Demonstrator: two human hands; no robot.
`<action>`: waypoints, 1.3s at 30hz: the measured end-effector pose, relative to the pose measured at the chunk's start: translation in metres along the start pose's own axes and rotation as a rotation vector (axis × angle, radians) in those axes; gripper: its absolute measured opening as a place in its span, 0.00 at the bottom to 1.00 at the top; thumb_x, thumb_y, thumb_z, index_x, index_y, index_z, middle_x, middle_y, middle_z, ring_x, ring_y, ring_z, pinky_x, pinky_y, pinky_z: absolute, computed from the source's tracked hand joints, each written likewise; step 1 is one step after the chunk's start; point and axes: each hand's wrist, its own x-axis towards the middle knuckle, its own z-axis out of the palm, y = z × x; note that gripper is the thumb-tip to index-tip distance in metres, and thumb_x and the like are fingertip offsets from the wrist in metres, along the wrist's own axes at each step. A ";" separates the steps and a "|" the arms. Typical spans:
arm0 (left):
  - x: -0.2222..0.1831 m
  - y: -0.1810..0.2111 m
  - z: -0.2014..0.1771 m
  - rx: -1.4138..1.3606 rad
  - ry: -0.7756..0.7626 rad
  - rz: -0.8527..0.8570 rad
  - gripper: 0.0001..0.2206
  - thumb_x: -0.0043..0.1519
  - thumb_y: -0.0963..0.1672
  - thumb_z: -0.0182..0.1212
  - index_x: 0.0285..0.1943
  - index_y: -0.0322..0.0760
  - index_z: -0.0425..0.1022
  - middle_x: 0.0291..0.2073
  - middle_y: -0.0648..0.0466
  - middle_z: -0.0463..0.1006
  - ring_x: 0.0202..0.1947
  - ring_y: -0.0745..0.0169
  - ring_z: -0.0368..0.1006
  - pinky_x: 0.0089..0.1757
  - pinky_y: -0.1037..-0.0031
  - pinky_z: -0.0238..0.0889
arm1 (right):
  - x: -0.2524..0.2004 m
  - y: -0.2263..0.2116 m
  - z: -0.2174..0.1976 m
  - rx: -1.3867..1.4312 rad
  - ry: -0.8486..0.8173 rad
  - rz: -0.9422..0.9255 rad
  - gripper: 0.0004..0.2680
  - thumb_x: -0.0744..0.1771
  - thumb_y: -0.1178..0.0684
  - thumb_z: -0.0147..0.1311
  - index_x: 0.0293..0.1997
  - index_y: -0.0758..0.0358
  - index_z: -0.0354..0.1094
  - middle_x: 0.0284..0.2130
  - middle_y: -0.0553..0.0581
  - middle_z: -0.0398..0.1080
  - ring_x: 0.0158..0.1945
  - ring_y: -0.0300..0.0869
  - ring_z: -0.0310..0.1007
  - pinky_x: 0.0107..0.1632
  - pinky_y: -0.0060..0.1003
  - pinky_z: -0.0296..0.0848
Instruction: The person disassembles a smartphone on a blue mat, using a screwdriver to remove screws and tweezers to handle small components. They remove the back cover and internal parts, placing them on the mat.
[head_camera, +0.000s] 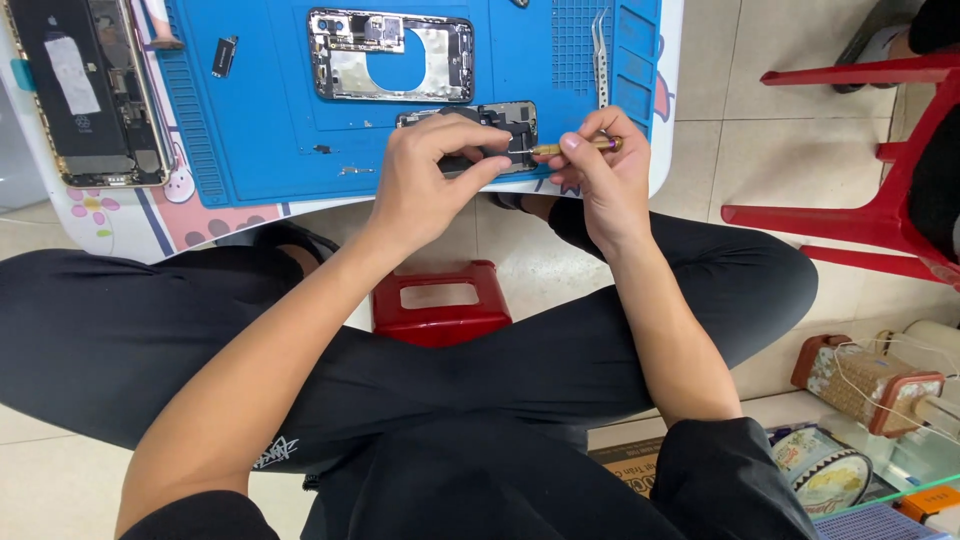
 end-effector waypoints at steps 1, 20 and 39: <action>0.000 -0.001 0.000 0.012 0.002 0.015 0.10 0.63 0.37 0.71 0.50 0.45 0.87 0.40 0.52 0.86 0.37 0.51 0.82 0.42 0.68 0.75 | 0.000 0.000 0.000 -0.025 -0.002 -0.003 0.10 0.69 0.54 0.64 0.45 0.61 0.62 0.30 0.58 0.77 0.36 0.41 0.84 0.36 0.27 0.86; 0.003 0.014 0.005 -0.109 0.130 -0.054 0.07 0.63 0.37 0.72 0.46 0.43 0.87 0.36 0.54 0.87 0.36 0.61 0.82 0.44 0.72 0.75 | 0.004 0.015 -0.040 0.178 0.103 -0.218 0.10 0.65 0.60 0.70 0.45 0.68 0.70 0.32 0.69 0.76 0.33 0.48 0.82 0.33 0.36 0.86; -0.006 0.059 -0.016 -0.641 0.171 -0.234 0.07 0.59 0.38 0.75 0.43 0.36 0.84 0.39 0.51 0.88 0.39 0.74 0.81 0.44 0.82 0.76 | -0.038 -0.083 0.039 0.115 0.068 -0.536 0.08 0.67 0.56 0.65 0.43 0.63 0.67 0.24 0.62 0.65 0.25 0.46 0.73 0.25 0.34 0.77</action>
